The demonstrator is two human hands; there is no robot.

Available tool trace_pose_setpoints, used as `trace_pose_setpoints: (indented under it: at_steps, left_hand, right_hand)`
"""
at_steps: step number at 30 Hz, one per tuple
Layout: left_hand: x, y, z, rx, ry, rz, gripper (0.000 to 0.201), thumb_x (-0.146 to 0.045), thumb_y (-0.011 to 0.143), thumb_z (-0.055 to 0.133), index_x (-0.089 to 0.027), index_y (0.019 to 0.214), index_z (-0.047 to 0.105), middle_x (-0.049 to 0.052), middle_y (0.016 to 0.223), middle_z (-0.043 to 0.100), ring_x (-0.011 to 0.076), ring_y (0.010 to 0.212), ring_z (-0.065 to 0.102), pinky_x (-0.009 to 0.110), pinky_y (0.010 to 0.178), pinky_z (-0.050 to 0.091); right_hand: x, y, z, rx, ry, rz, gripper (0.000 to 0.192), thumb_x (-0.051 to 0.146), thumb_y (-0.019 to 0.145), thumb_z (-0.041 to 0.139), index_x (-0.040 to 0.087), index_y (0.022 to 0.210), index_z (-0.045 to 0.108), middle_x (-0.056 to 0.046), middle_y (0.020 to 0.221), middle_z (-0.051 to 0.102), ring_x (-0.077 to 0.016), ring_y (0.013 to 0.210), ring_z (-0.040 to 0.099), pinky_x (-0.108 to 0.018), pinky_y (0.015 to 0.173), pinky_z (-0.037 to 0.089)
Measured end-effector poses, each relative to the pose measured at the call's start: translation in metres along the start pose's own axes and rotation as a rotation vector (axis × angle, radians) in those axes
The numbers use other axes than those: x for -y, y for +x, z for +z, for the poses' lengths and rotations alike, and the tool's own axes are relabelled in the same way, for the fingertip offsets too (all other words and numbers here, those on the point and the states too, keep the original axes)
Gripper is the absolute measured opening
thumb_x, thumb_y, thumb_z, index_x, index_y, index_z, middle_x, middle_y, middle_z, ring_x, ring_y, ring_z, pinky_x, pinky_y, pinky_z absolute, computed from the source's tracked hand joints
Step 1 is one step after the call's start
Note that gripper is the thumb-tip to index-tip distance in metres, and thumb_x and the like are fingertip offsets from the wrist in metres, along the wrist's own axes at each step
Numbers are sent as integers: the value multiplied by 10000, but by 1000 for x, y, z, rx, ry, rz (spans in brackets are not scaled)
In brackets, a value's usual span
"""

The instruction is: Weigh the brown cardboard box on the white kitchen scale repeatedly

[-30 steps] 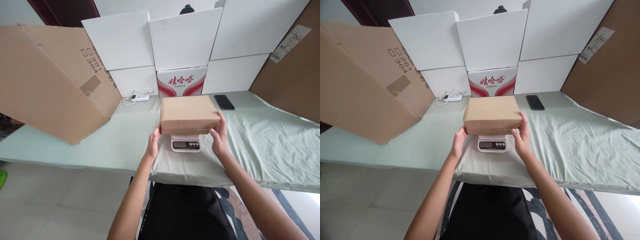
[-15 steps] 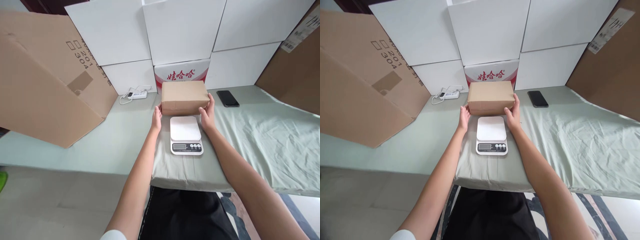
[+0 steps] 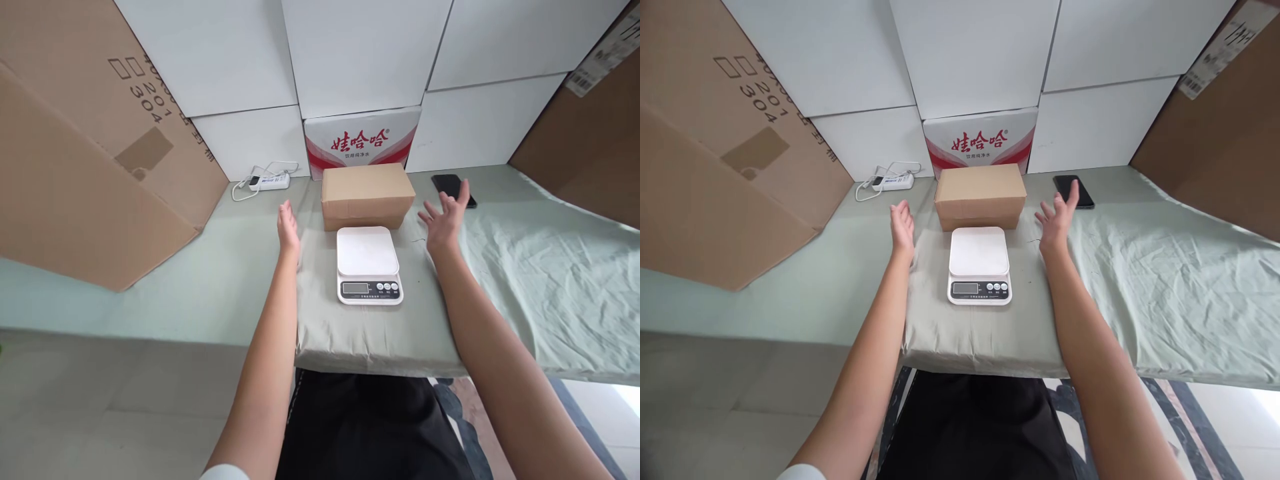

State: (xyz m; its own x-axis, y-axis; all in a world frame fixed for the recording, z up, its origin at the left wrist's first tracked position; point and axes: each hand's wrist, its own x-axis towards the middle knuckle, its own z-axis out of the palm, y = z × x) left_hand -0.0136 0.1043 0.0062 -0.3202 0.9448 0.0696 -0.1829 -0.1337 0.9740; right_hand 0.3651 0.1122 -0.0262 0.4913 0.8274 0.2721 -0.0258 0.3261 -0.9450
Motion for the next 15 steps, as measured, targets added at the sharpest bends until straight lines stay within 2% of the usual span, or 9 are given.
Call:
trace_pose_setpoints:
  at_steps: [3, 7, 10, 15]
  left_hand:
    - [-7, 0, -4, -38, -32, -22, 865, -780, 1116, 202, -257, 1754, 465, 105, 1920, 366, 207, 1816, 281, 367, 1463, 296]
    - [-1, -8, 8, 60, 21, -17, 970, -884, 1054, 314, -207, 1715, 525, 160, 1893, 409, 276, 1802, 334, 408, 1466, 313]
    - [7, -16, 18, 147, 58, 4, 941, -871, 1047, 375, -197, 1673, 572, 156, 1874, 446, 294, 1791, 370, 430, 1474, 308]
    - [10, -27, 25, 331, 119, 38, 880, -843, 1050, 412, -204, 1621, 610, 140, 1844, 504, 311, 1764, 427, 459, 1457, 349]
  right_hand:
    - [4, 7, -14, -51, 85, 94, 1158, 848, 723, 581, 550, 1756, 149, -91, 1845, 365, -423, 1540, 646, -683, 1206, 531]
    - [8, -2, -3, -4, 69, 135, 1117, 794, 706, 612, 478, 1732, 303, -105, 1779, 480, -392, 1495, 684, -657, 1237, 539]
    - [9, -17, 14, 95, 12, 97, 1046, 725, 750, 647, 437, 1718, 376, -102, 1719, 574, -361, 1430, 732, -633, 1242, 552]
    - [5, -35, 28, 253, -48, -54, 938, 701, 883, 647, 456, 1747, 374, -43, 1712, 626, -313, 1437, 718, -586, 1209, 608]
